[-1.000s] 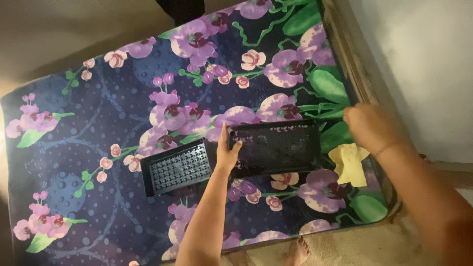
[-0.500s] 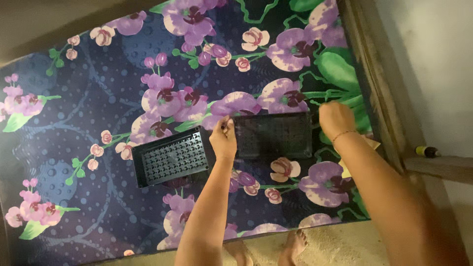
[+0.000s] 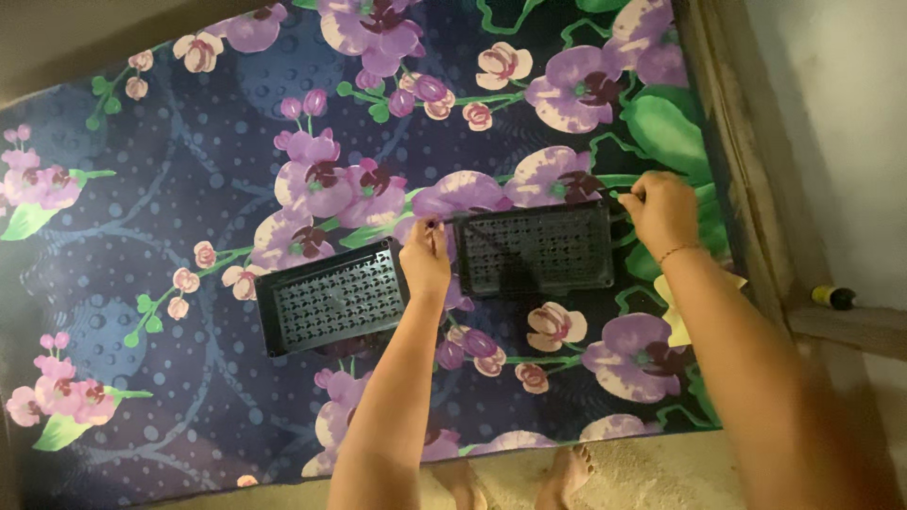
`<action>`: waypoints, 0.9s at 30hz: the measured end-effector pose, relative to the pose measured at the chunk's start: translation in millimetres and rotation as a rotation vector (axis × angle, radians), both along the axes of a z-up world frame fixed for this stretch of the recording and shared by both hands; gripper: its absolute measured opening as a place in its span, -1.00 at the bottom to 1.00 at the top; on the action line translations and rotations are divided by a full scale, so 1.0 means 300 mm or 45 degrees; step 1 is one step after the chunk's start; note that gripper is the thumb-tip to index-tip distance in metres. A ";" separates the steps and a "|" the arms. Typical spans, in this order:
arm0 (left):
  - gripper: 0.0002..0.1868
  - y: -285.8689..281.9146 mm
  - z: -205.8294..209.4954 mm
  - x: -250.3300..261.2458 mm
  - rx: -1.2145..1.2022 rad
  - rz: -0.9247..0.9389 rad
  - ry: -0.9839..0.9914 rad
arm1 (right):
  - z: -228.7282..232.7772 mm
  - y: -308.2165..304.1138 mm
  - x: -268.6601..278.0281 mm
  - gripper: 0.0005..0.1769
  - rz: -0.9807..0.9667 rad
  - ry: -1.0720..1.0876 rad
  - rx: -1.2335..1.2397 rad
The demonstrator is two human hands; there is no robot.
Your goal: The person assembles a black plastic tray by inserting metal rods into its slots. They wipe the tray with a yellow cloth, then repeatedly insert and remove the rods to fit them into place.
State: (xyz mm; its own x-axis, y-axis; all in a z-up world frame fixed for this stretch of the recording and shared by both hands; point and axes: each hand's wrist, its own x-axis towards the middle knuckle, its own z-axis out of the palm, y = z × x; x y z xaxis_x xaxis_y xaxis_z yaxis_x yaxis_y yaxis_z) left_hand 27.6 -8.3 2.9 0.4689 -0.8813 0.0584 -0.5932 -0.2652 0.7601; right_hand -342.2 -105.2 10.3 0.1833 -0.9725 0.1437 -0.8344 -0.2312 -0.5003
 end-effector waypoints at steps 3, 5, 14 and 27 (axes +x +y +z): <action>-0.78 -0.018 0.003 0.004 -0.047 -0.027 0.028 | -0.003 -0.015 0.029 -0.79 -0.008 -0.039 -0.062; -0.79 -0.017 -0.004 0.006 -0.002 -0.074 -0.104 | 0.001 -0.008 0.038 -0.82 0.014 -0.012 -0.119; -0.80 -0.011 -0.074 0.055 0.023 -0.085 -0.070 | -0.043 0.001 0.041 -0.79 -0.089 -0.110 0.299; -0.71 0.176 -0.212 0.258 -0.046 -0.049 0.334 | 0.199 0.077 0.374 -0.44 -0.138 0.443 -0.416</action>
